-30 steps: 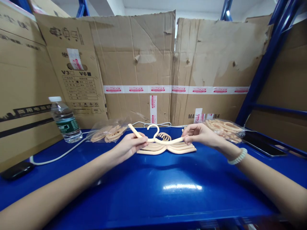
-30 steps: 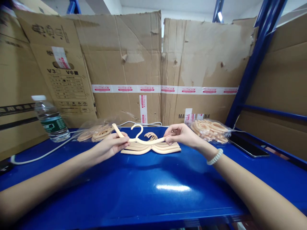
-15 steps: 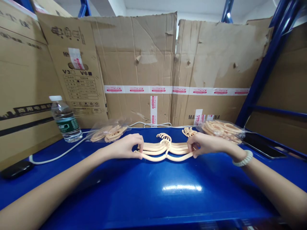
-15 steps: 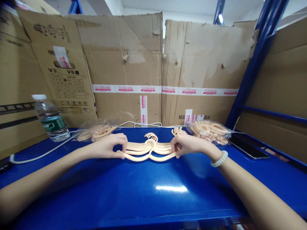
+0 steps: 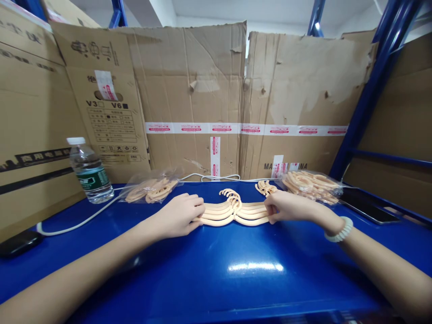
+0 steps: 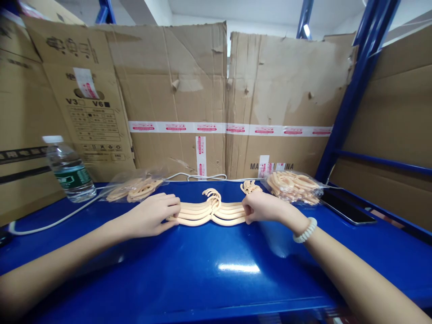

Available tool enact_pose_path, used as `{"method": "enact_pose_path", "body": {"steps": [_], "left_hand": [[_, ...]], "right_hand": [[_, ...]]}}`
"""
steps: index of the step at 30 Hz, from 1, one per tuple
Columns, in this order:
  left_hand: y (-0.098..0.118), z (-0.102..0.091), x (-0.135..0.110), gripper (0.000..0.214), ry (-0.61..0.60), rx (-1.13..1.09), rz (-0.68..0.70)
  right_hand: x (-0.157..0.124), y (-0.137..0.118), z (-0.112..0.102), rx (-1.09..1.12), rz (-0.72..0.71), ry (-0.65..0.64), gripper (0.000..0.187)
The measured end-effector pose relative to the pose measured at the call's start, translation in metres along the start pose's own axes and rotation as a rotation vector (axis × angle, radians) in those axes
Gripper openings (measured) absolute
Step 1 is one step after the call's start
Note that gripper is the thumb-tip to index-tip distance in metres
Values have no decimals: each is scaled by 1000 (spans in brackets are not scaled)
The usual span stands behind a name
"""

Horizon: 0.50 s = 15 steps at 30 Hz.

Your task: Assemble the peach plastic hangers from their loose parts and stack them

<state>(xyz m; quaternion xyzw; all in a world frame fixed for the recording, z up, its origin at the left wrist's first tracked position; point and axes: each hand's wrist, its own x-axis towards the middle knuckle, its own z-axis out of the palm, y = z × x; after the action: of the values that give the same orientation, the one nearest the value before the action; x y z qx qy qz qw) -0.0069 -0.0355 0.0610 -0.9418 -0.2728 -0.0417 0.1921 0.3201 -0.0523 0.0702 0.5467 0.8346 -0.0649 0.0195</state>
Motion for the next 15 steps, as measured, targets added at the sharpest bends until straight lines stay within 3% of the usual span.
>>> {"method": "enact_pose_path", "body": {"steps": [3, 6, 8, 11, 15], "left_hand": [[16, -5, 2, 13, -23, 95, -74], [41, -7, 1, 22, 20, 38, -187], [59, -3, -1, 47, 100, -107, -179], [75, 11, -5, 72, 41, -241, -179], [69, 25, -1, 82, -88, -350, -310]], "right_hand": [[-5, -5, -1, -70, 14, 57, 12], [-14, -19, 2, -99, 2, 154, 36], [-19, -32, 10, -77, -27, 215, 57], [-19, -50, 30, -56, -61, 249, 87], [-9, -62, 47, -42, -39, 143, 82]]}}
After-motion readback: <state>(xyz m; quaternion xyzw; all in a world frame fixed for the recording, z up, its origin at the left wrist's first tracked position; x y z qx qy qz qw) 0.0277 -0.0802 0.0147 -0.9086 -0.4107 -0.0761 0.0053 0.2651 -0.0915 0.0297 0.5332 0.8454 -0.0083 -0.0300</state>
